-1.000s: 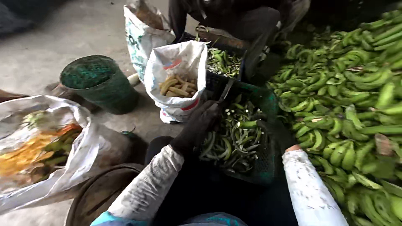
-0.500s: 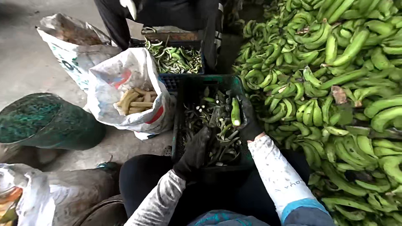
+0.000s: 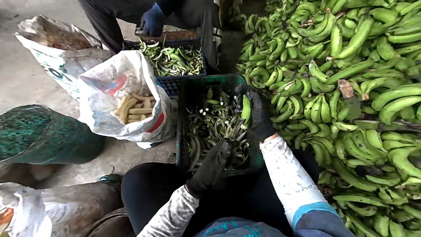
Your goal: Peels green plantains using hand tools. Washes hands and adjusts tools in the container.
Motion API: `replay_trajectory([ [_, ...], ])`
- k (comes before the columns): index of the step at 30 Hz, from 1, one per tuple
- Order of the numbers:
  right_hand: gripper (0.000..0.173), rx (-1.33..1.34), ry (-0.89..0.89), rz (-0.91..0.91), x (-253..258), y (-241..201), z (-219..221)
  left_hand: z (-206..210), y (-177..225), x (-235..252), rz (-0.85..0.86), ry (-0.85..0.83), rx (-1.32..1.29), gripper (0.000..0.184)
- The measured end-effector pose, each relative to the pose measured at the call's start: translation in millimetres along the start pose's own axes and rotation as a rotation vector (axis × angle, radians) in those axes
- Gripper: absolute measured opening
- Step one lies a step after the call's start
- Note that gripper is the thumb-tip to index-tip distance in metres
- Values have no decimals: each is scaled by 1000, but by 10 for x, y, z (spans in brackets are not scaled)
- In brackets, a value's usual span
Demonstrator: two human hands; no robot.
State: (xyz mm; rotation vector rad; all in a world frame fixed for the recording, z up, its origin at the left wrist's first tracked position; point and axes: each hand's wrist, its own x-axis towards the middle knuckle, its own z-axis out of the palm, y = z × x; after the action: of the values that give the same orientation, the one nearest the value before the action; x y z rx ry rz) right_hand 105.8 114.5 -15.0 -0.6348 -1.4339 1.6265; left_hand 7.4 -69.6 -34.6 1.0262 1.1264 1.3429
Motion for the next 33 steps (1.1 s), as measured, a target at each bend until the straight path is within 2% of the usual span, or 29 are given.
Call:
replay_trajectory([
  [5, 34, -12, 5, 9, -36, -22, 65, 60, -70, -19, -5, 75, 32, 50],
  [9, 34, 49, -40, 107, -120, -8, 162, 102, -126, -10, -12, 146, 95, 46],
  [14, 34, 43, -86, 151, -162, -5, 210, 86, -328, -10, 24, 181, 138, 61],
  [18, 33, -26, -83, 126, -178, 18, 211, 107, -361, -6, 13, 187, 174, 63],
  [20, 33, 68, -90, 161, -187, 24, 224, 105, -386, 4, -2, 191, 223, 67],
  [23, 29, 355, -82, 380, -211, 141, 219, 62, -411, 17, 13, 182, 333, 69],
  [26, 30, 408, -68, 525, -348, 190, 197, 18, -414, 39, -13, 173, 398, 67],
  [29, 33, 470, -103, 557, -373, 237, 207, -13, -429, 49, -42, 165, 454, 66],
  [33, 33, 444, -132, 514, -453, 318, 238, -105, -468, 89, -87, 190, 565, 62],
])
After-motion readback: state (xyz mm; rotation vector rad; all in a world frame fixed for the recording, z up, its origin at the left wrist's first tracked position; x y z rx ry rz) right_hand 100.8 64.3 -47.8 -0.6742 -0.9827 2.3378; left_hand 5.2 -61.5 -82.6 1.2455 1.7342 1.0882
